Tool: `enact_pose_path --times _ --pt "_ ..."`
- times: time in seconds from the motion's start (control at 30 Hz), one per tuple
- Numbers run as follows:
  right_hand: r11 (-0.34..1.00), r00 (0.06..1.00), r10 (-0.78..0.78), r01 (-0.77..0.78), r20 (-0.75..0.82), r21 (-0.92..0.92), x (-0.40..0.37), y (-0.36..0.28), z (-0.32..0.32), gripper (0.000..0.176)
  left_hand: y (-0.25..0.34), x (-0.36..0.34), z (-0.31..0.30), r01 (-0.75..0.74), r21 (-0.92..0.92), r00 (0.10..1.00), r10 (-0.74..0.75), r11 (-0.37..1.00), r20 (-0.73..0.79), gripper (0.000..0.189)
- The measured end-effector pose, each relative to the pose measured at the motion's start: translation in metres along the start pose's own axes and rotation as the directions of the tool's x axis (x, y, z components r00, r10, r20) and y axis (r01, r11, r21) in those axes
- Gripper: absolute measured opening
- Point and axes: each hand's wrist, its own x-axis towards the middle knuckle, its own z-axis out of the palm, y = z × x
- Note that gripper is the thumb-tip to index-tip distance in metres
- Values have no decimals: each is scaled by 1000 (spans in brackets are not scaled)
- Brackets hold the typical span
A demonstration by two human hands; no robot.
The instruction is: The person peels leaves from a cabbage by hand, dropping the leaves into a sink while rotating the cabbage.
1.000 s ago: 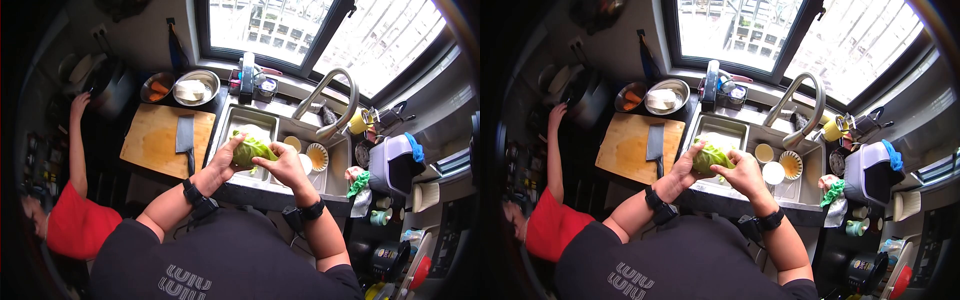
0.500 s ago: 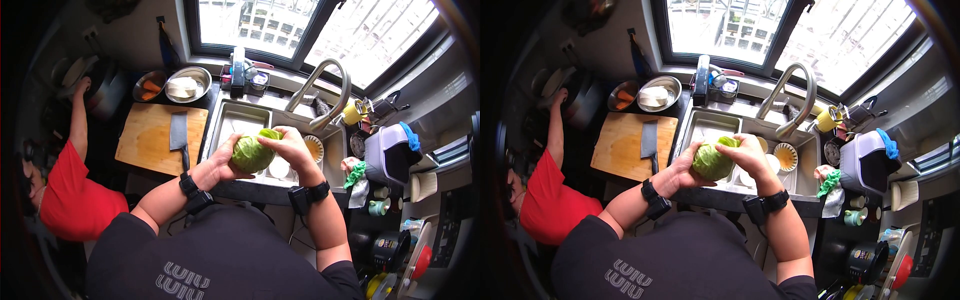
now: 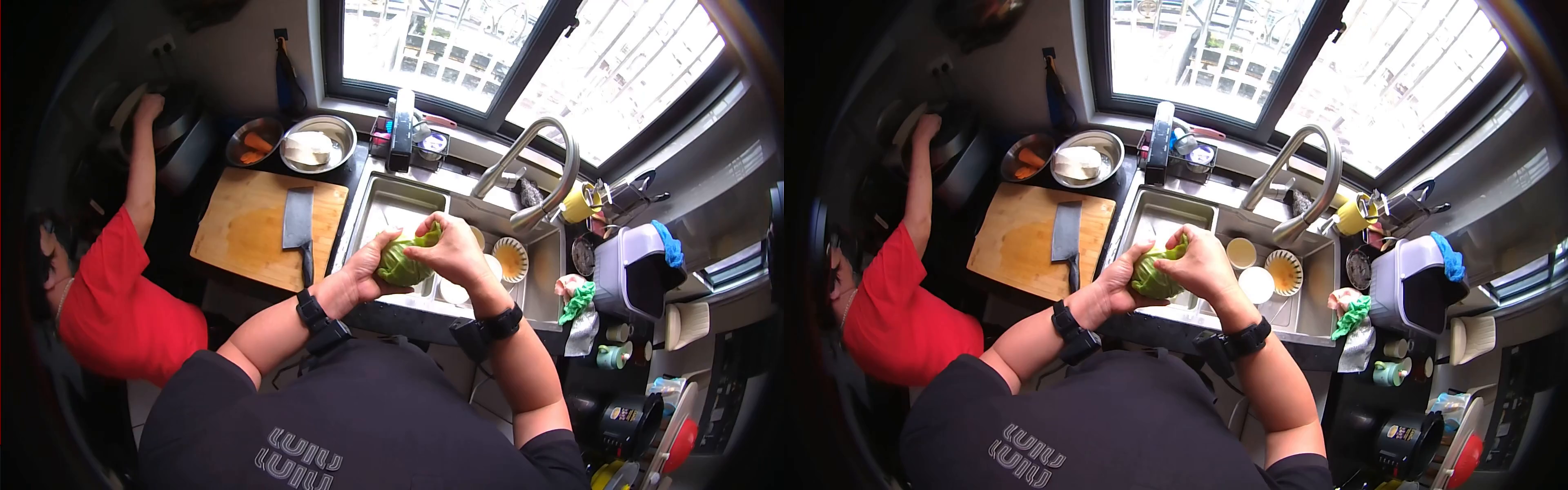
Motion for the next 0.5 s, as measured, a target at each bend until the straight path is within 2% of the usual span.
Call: enact_pose_path --times 0.07,0.1,0.2,0.23,0.3,0.33,0.37,0.43,0.5 --pt "999 999 -29 29 -15 -13 -1 1 3 47 -3 2 -4 -122 84 991 126 989 -45 57" --pt "998 998 -54 53 -32 -24 -2 3 4 48 -3 3 -8 -125 81 991 129 989 -45 57" --pt "999 999 -50 50 -8 -15 -5 5 5 50 -3 2 -11 -246 61 964 251 967 -83 39" --pt "999 999 -44 44 11 -3 -7 2 4 54 -2 0 -9 -250 60 963 255 966 -83 39" --pt "997 998 -61 60 -12 -53 -8 -5 5 48 -3 -2 -5 -336 75 936 341 939 -82 37" --pt "991 999 -32 33 8 -132 -7 -6 5 50 -5 -1 -5 -378 139 917 391 915 -77 45" --pt "978 1000 0 5 24 -209 -7 -6 6 53 -7 4 -7 -376 143 918 389 915 -75 45" --pt "973 1000 -27 25 -6 -229 -6 2 8 54 -13 12 -8 -454 204 869 481 867 -113 43" --pt "958 997 -11 34 82 -284 -4 6 5 51 -14 14 -7 -475 217 861 501 853 -87 48"
